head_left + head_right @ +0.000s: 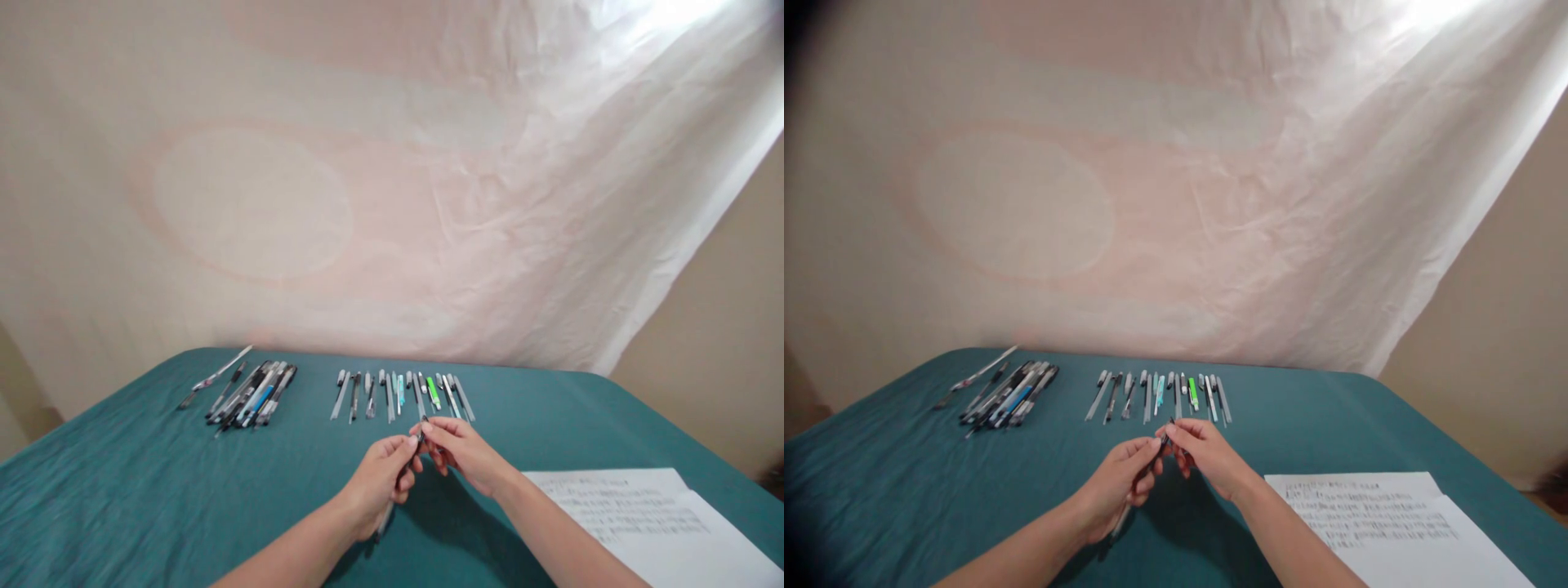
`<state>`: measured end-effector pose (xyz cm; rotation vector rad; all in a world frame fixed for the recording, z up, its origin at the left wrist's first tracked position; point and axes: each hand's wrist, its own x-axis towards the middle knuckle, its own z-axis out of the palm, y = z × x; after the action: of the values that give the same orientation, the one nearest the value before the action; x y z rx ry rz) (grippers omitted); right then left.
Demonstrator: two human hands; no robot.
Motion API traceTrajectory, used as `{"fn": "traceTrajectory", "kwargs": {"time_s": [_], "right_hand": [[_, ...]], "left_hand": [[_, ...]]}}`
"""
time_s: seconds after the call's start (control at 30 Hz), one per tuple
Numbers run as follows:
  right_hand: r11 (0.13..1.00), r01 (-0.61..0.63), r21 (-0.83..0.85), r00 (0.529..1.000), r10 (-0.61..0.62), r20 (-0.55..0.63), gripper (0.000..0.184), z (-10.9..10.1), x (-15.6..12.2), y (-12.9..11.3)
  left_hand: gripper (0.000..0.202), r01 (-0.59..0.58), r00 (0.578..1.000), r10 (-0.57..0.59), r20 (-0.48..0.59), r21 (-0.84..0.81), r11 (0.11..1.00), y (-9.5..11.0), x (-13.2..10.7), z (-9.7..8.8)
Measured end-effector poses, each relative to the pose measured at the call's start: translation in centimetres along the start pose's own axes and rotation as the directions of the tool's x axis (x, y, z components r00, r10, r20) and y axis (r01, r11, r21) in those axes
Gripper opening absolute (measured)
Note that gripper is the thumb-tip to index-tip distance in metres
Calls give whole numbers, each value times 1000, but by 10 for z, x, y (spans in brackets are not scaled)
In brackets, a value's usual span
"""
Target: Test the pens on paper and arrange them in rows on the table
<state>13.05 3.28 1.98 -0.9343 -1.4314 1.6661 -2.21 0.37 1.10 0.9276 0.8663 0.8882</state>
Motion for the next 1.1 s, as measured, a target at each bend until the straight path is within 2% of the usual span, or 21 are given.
{"fn": "traceTrajectory", "kwargs": {"time_s": [0.17,0.4,0.7,0.87,1.0,1.1], "right_hand": [[997,8,-81,998,-13,-64,39,0,1,4],[965,72,-253,992,-96,-85,36,4,1,5],[988,39,-150,990,-58,-125,35,4,4,13],[999,10,-51,976,-21,-217,33,1,7,16],[1000,4,27,971,2,-238,31,-17,10,10],[999,17,-36,950,-27,-311,30,-48,19,5]], "left_hand": [[40,8,1000,-7,-2,55,998,-2,-1,1],[41,66,998,-68,8,165,984,0,-3,-1],[43,125,992,-125,-15,220,967,3,-3,-3],[47,172,985,-175,-2,203,964,4,-6,0],[45,174,985,-170,-37,191,966,-2,-4,-3],[38,154,988,-154,-12,130,979,-5,-1,-7]]}}
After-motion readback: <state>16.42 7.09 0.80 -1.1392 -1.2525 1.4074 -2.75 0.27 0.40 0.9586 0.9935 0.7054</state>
